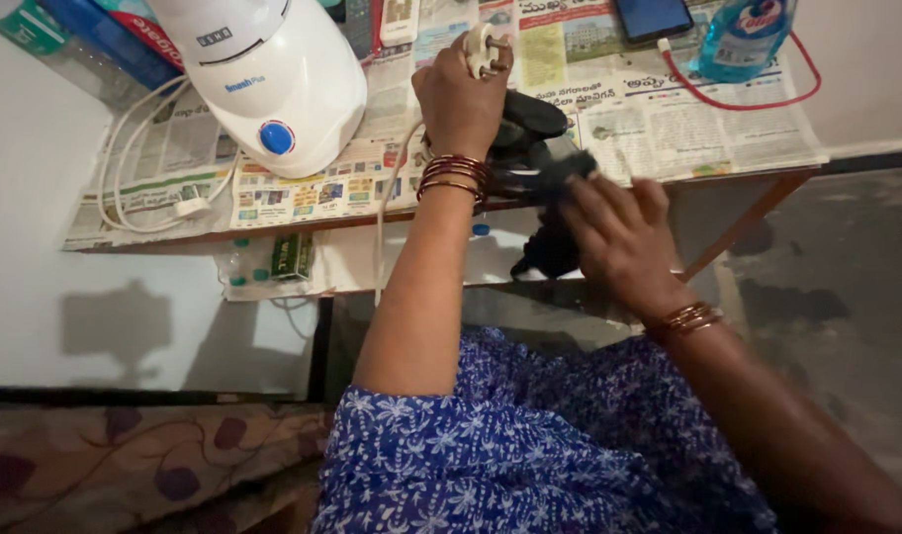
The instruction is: The person cleans an iron by wiping its soleplate with a cloth, spraying liquid on the surface, and handling the power cord.
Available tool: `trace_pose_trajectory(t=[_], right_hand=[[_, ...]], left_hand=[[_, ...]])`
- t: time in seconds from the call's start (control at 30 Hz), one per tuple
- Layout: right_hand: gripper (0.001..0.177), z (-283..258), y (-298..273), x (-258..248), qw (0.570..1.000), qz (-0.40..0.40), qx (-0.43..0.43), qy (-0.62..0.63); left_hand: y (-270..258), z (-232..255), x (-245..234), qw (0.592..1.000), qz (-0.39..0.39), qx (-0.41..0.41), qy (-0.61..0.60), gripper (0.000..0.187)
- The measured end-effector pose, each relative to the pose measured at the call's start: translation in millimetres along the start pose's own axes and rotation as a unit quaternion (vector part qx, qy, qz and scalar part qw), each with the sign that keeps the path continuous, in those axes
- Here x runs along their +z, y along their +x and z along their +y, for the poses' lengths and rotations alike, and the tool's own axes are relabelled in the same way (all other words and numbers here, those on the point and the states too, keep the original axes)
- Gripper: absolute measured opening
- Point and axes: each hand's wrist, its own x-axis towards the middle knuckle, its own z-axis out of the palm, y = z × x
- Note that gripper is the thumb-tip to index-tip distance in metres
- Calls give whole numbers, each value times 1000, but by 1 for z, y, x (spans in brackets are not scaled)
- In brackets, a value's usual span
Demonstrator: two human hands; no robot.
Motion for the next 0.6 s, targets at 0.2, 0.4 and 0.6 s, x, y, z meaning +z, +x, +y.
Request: trace_pose_trajectory(t=[0.2, 0.4, 0.6], right_hand=[[48, 9, -5, 7, 989, -77, -118, -45], [52, -29, 26, 21, 975, -138, -144, -95], [50, -72, 49, 53, 970, -163, -125, -129]], left_hand=[[-5, -6, 9, 1000, 17, -24, 11, 45], [-9, -10, 19, 998, 44, -13, 53, 45], [-6, -9, 18, 997, -45, -43, 51, 54]])
